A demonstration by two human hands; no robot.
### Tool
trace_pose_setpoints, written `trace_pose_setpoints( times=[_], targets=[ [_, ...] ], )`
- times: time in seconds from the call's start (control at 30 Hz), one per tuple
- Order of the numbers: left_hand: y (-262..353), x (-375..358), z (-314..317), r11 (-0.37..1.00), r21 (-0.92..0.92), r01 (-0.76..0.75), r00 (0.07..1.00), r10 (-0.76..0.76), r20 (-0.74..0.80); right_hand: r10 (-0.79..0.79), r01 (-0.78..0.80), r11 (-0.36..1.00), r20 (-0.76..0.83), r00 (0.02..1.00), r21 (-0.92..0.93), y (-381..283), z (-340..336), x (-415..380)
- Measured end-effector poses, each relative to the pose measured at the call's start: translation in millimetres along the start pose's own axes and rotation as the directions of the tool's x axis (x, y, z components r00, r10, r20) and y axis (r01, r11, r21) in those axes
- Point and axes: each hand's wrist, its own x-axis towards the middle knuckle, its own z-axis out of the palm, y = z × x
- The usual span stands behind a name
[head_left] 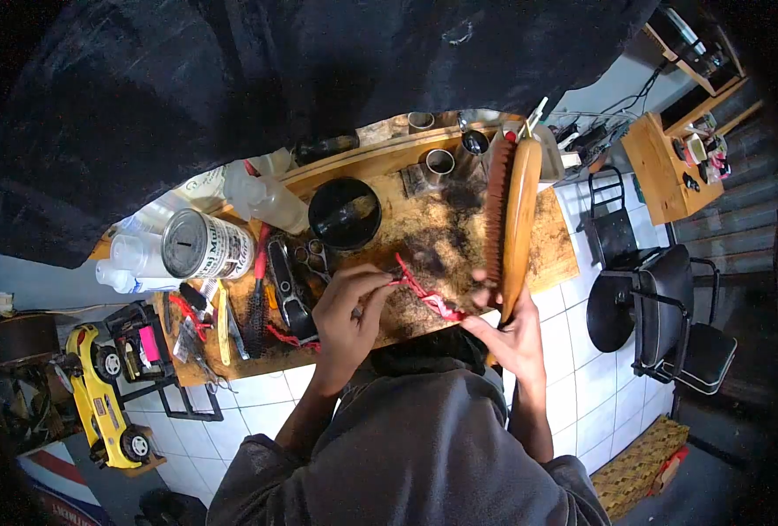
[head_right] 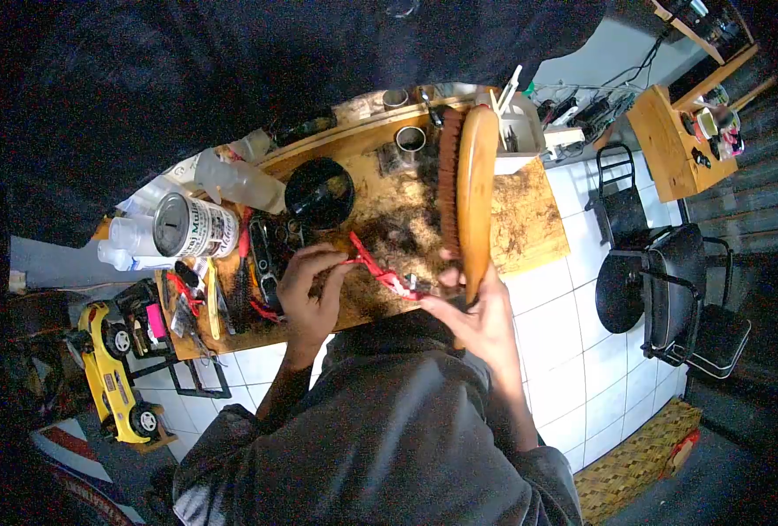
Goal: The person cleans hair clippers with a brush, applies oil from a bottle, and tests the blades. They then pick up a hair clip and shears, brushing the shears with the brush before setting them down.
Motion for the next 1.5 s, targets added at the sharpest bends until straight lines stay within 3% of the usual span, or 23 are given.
trace_pose_setpoints(
  times=[0.17, 0.23, 0.27, 0.33, 0.37, 0.5, 0.53, 0.6, 0.67, 0.7, 0.8, 0.87, 0.9, 0.93, 0.97, 1.03, 1.07, 1.13, 1.27, 1.33, 1.37, 1.43, 1.5],
  targets=[
    [-2, 2, 13, 0.995, -0.092, 0.045, 0.998, -0.041, 0.053, 0.106, -0.118, 0.983, 0.093, 0.990, 0.140, -3, 21, 6],
    [15, 3, 25, 0.617, -0.621, 0.483, 0.850, -0.501, 0.164, 0.152, -0.167, 0.944, 0.072, 0.986, 0.284, 0, 33, 4],
    [14, 0, 27, 0.618, -0.622, 0.481, 0.850, -0.502, 0.159, 0.150, -0.165, 0.945, 0.075, 0.986, 0.283, -1, 36, 6],
    [6, -10, 32, 0.223, -0.692, 0.686, 0.679, -0.537, 0.501, 0.119, -0.134, 0.964, 0.078, 0.990, 0.231, -4, 41, 11],
    [-4, -13, 36, 0.202, -0.641, 0.740, 0.614, -0.592, 0.522, 0.070, -0.074, 0.967, 0.027, 0.997, 0.244, -2, 45, 9],
    [2, 3, 28, 0.151, -0.742, 0.653, 0.673, -0.565, 0.477, 0.222, -0.222, 0.973, 0.001, 0.975, 0.066, 7, 15, 6],
    [2, 6, 27, 0.149, -0.779, 0.609, 0.695, -0.573, 0.434, 0.200, -0.201, 0.980, 0.090, 0.976, 0.000, 12, -1, 2],
    [-2, 10, 25, 0.150, -0.815, 0.560, 0.713, -0.588, 0.382, -0.142, 0.181, 0.976, 0.272, 0.952, -0.123, 19, -13, -3],
    [-5, 14, 21, -0.045, -0.765, 0.642, 0.600, -0.591, 0.539, -0.093, 0.271, 0.897, 0.450, 0.888, -0.349, 3, -21, -7],
    [2, 11, 20, 0.140, -0.693, 0.707, 0.610, -0.616, 0.498, -0.069, 0.271, 0.859, 0.426, 0.902, -0.435, 2, -19, -6],
    [2, 5, 19, 0.154, -0.674, 0.722, 0.663, -0.429, 0.613, -0.123, 0.192, 0.895, 0.192, 0.974, -0.403, 17, -17, 12],
    [12, 8, 15, 0.038, -0.625, 0.780, 0.553, -0.511, 0.658, 0.117, -0.134, 0.868, -0.066, 0.991, -0.478, 13, -17, 24],
    [13, 7, 14, 0.019, -0.613, 0.790, 0.530, -0.524, 0.667, 0.059, -0.103, 0.866, -0.104, 0.993, -0.489, 11, -19, 28],
    [13, 8, 15, 0.001, -0.605, 0.797, 0.511, -0.535, 0.672, 0.058, -0.103, 0.868, -0.106, 0.993, -0.485, 15, -21, 25],
    [4, 3, 21, -0.017, -0.678, 0.735, 0.594, -0.465, 0.656, -0.065, 0.071, 0.914, 0.030, 0.997, -0.399, 20, -23, 20],
    [2, 6, 23, -0.058, -0.680, 0.731, 0.568, -0.501, 0.653, -0.247, 0.343, 0.905, 0.344, 0.906, -0.253, 9, -27, 15],
    [1, 7, 25, -0.100, -0.686, 0.721, 0.544, -0.531, 0.650, -0.121, 0.335, 0.850, 0.469, 0.875, -0.406, 7, -30, 12],
    [-8, 1, 26, -0.092, -0.709, 0.699, 0.594, -0.478, 0.647, -0.110, 0.316, 0.815, 0.406, 0.907, -0.485, 3, -24, 16],
    [-11, -1, 17, 0.047, -0.629, 0.776, 0.580, -0.444, 0.683, 0.025, -0.035, 0.895, -0.027, 0.999, -0.444, 28, -30, 29],
    [-6, 3, 14, 0.028, -0.585, 0.811, 0.532, -0.451, 0.717, -0.125, 0.080, 0.945, -0.124, 0.984, -0.317, 15, -26, 32],
    [-3, 8, 14, -0.050, -0.608, 0.793, 0.510, -0.490, 0.706, -0.129, 0.084, 0.944, -0.126, 0.984, -0.318, 15, -25, 28],
    [-2, 14, 17, -0.126, -0.633, 0.764, 0.487, -0.532, 0.693, 0.051, -0.041, 0.995, -0.121, 0.991, 0.087, 16, -23, 17],
    [-3, 15, 21, -0.059, -0.678, 0.733, 0.544, -0.547, 0.636, -0.034, 0.028, 0.997, -0.077, 0.996, -0.077, 20, -21, 19]
  ],
)
